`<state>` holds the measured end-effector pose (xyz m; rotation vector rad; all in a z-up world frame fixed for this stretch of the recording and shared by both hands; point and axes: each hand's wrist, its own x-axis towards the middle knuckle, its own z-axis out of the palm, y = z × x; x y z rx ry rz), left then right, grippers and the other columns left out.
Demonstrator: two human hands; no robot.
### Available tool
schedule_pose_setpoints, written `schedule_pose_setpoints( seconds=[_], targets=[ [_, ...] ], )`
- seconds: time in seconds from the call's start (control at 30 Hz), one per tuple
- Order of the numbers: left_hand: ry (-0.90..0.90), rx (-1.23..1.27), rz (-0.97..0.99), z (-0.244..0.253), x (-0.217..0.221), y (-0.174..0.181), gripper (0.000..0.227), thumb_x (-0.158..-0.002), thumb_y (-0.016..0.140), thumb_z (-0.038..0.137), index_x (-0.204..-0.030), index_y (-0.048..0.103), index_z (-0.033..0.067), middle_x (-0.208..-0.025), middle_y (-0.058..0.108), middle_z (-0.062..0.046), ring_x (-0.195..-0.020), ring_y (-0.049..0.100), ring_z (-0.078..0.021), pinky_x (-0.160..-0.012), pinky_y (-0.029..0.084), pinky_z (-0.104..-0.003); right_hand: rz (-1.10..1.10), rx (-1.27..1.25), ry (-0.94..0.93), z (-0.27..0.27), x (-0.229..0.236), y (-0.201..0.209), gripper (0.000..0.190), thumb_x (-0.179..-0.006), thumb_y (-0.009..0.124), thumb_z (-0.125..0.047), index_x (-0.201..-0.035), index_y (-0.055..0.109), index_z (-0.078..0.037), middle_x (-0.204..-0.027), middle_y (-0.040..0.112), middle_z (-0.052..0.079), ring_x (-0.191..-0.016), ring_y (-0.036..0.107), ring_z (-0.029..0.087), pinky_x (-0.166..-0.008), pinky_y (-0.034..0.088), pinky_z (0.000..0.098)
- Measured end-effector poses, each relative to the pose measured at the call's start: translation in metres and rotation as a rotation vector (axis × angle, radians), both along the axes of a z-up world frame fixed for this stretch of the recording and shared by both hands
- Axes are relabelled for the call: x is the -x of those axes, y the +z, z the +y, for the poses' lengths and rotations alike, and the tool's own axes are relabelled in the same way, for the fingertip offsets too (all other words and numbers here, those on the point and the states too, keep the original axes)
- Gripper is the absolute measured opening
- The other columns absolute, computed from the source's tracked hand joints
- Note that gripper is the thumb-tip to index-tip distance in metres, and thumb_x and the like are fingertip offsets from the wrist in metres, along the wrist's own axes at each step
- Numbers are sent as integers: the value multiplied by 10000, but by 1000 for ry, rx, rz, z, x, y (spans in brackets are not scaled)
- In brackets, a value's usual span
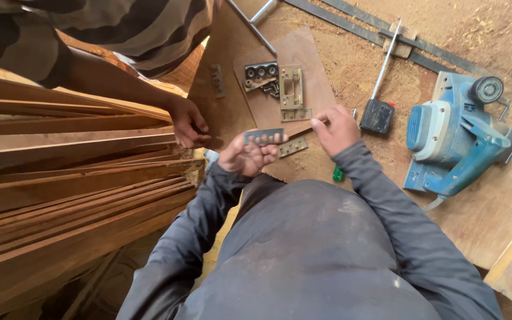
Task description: The person manipulates metal hinges and components on a workbench, using a screwdriver to tighten screws and assemble the parts.
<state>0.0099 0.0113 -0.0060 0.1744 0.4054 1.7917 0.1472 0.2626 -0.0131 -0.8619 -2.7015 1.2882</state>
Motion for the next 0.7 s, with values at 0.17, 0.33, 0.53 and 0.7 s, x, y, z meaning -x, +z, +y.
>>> schedule_pose_setpoints(
  seconds=[0.17, 0.33, 0.53, 0.7],
  targets=[
    [-65, -78, -111, 33, -19, -14, 711, -1048, 612, 518, -1460, 531, -57, -1384, 625, -187, -1195, 633, -242, -1085, 507, -401, 45, 617, -26, -5, -11, 37, 364, -945, 703, -200, -1240, 650, 7, -1083, 714, 76, -946, 666, 117, -847, 556, 267],
    [-160, -144, -142, 62, -22, -16, 655, -1045, 595, 505, -1413, 567, -36, -1282, 682, -148, -1190, 645, -239, -1071, 515, -397, 218, 900, -25, -8, -17, 55, 307, -988, 672, -120, -1240, 641, 51, -1118, 721, 70, -1015, 669, 114, -914, 553, 265],
    [-234, 194, 94, 62, -4, -14, 604, -1001, 580, 530, -1293, 639, 4, -1266, 702, -171, -1046, 692, -252, -906, 549, -385, 264, 935, -245, -4, -35, 54, 214, -965, 660, -47, -1145, 664, 70, -1071, 730, 120, -957, 704, 163, -870, 579, 301],
    [-59, 1062, 1499, 61, 22, -28, 374, -836, 761, 418, -1048, 750, 110, -1050, 736, -107, -913, 723, -219, -809, 583, -361, 457, 1082, -568, 10, -76, 51, 167, -995, 623, -22, -1134, 644, 68, -1091, 707, 150, -968, 679, 214, -870, 559, 353]
  ],
)
